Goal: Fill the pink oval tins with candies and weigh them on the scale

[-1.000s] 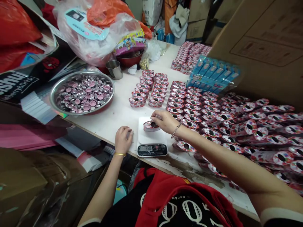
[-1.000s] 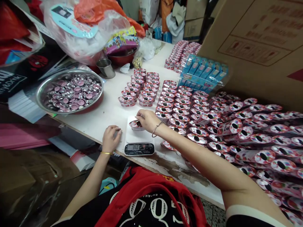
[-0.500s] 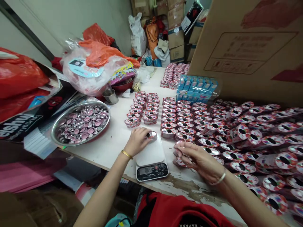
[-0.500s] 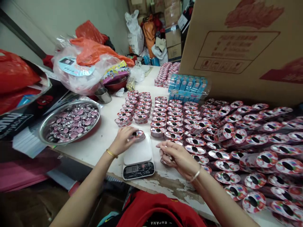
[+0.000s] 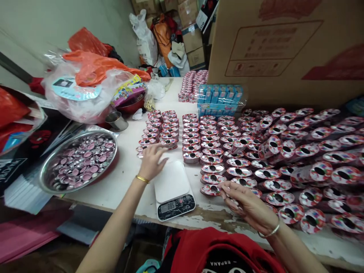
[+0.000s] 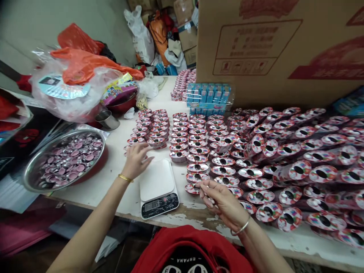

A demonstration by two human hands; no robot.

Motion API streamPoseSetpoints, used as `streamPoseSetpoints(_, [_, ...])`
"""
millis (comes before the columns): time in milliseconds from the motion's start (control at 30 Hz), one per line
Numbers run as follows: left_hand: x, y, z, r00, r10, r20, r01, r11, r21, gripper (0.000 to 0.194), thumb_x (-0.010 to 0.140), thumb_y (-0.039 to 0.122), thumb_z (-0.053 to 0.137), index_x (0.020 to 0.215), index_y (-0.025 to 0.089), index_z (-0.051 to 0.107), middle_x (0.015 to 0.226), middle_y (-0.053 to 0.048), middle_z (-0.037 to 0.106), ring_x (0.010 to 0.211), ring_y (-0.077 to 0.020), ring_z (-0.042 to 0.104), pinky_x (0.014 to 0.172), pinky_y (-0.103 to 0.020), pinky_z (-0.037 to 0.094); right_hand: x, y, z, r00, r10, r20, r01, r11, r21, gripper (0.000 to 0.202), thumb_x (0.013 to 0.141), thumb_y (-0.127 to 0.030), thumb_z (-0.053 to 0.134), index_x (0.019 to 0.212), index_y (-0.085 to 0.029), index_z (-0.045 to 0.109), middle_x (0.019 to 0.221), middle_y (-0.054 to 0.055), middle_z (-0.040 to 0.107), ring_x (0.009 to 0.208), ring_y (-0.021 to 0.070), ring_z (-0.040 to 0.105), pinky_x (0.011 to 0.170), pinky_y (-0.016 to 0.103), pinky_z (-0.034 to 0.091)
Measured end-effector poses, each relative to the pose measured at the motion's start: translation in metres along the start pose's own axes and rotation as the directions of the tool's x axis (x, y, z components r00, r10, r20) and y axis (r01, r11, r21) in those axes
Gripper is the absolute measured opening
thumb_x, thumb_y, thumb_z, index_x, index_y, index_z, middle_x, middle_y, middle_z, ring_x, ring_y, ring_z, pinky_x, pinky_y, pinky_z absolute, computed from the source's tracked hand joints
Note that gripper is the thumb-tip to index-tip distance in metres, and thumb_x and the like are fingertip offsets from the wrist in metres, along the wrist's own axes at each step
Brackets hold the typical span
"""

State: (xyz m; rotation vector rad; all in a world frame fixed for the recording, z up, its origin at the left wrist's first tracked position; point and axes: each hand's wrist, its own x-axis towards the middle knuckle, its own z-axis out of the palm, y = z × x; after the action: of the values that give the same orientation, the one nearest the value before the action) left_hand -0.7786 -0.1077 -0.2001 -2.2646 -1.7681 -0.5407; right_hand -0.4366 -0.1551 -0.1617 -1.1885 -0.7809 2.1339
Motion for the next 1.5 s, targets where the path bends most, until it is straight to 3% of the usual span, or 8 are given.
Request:
streamPoseSetpoints(167, [0.039,0.08,0.031,0.971,0.215,0.106,-0.208,0.975,-0.075,0.021,0.083,0.031,0.059,0.103,0.023,0.063,0.136,-0.01,0.047,0.127,-0.0298,0.038,0.098,-0.048,0.032,0.004,0.0,0.002,1.0,0.004,0.028,-0.008,0.986,0.167,0.022,0.072,-0.03,0.075,0.086,-0.017,0.065,0.074,0.0,0.053,0.047,0.0017,0.03,0.035,0.012,0.021])
streamPoseSetpoints(300, [0.054,0.099,0.039,0.977,0.164,0.134,-0.157,0.986,-0.062,0.006,0.083,0.024,0.059,0.084,0.02,0.064,0.133,-0.01,0.05,0.127,-0.031,0.039,0.097,-0.051,0.031,0.002,-0.001,-0.007,0.997,-0.029,-0.071,0.053,0.93,0.363,0.018,0.07,-0.018,0.071,0.087,-0.019,0.065,0.077,0.002,0.052,0.055,0.0053,0.04,0.041,0.012,0.036])
streamPoseSetpoints(633, [0.0,0.067,-0.056,0.981,0.085,0.175,-0.059,0.987,-0.149,0.014,0.091,0.028,0.049,0.083,0.019,0.057,0.108,-0.006,0.061,0.1,-0.0192,0.056,0.089,-0.039,0.034,-0.001,0.013,-0.004,1.0,-0.007,0.016,0.004,0.977,0.211,0.024,0.071,-0.032,0.077,0.078,-0.016,0.06,0.072,-0.001,0.051,0.046,0.0008,0.028,0.035,0.013,0.018])
streamPoseSetpoints(833, [-0.038,0.064,-0.043,0.972,0.015,0.234,0.026,0.986,-0.167,0.014,0.09,0.029,0.051,0.083,0.019,0.058,0.109,-0.006,0.061,0.102,-0.0208,0.056,0.091,-0.04,0.034,0.002,0.017,0.012,0.998,0.021,0.066,-0.028,0.995,0.1,0.031,0.071,-0.04,0.075,0.074,-0.016,0.056,0.066,-0.003,0.05,0.044,0.0014,0.029,0.037,0.016,0.015])
streamPoseSetpoints(1000, [-0.056,0.057,-0.042,0.982,-0.188,0.028,0.188,0.933,-0.306,0.031,0.085,0.043,0.058,0.105,0.02,0.055,0.121,-0.01,0.056,0.115,-0.0246,0.05,0.097,-0.041,0.038,0.0,0.016,0.014,0.999,0.021,0.036,-0.023,0.998,0.051,0.029,0.067,-0.035,0.079,0.078,-0.015,0.06,0.074,0.0,0.055,0.049,0.0024,0.034,0.041,0.017,0.022])
streamPoseSetpoints(1100, [-0.078,0.043,-0.034,0.896,-0.442,-0.052,0.371,0.807,-0.459,0.03,0.091,0.04,0.045,0.11,0.018,0.054,0.108,-0.009,0.061,0.1,-0.0198,0.058,0.089,-0.036,0.047,-0.001,0.017,0.013,0.999,0.019,0.033,-0.019,1.0,-0.004,0.029,0.066,-0.034,0.079,0.077,-0.016,0.06,0.073,-0.001,0.054,0.049,0.0025,0.033,0.04,0.017,0.02])
streamPoseSetpoints(1200, [-0.107,0.035,-0.016,0.799,-0.601,0.02,0.51,0.66,-0.552,0.032,0.093,0.039,0.039,0.112,0.017,0.054,0.101,-0.008,0.063,0.087,-0.0169,0.062,0.082,-0.034,0.051,0.0,0.017,0.015,0.999,0.025,0.031,-0.022,0.996,-0.09,0.028,0.068,-0.037,0.077,0.077,-0.017,0.06,0.071,-0.001,0.054,0.047,0.003,0.031,0.04,0.019,0.017])
streamPoseSetpoints(1500, [-0.142,0.035,0.019,0.794,-0.598,0.112,0.557,0.641,-0.528,0.03,0.09,0.033,0.043,0.11,0.017,0.059,0.099,-0.008,0.063,0.087,-0.0169,0.061,0.081,-0.032,0.051,0.023,0.005,0.044,0.992,-0.068,0.103,0.098,0.941,-0.325,0.033,0.07,-0.043,0.074,0.084,-0.017,0.059,0.064,-0.003,0.052,0.047,0.0039,0.036,0.044,0.02,0.02])
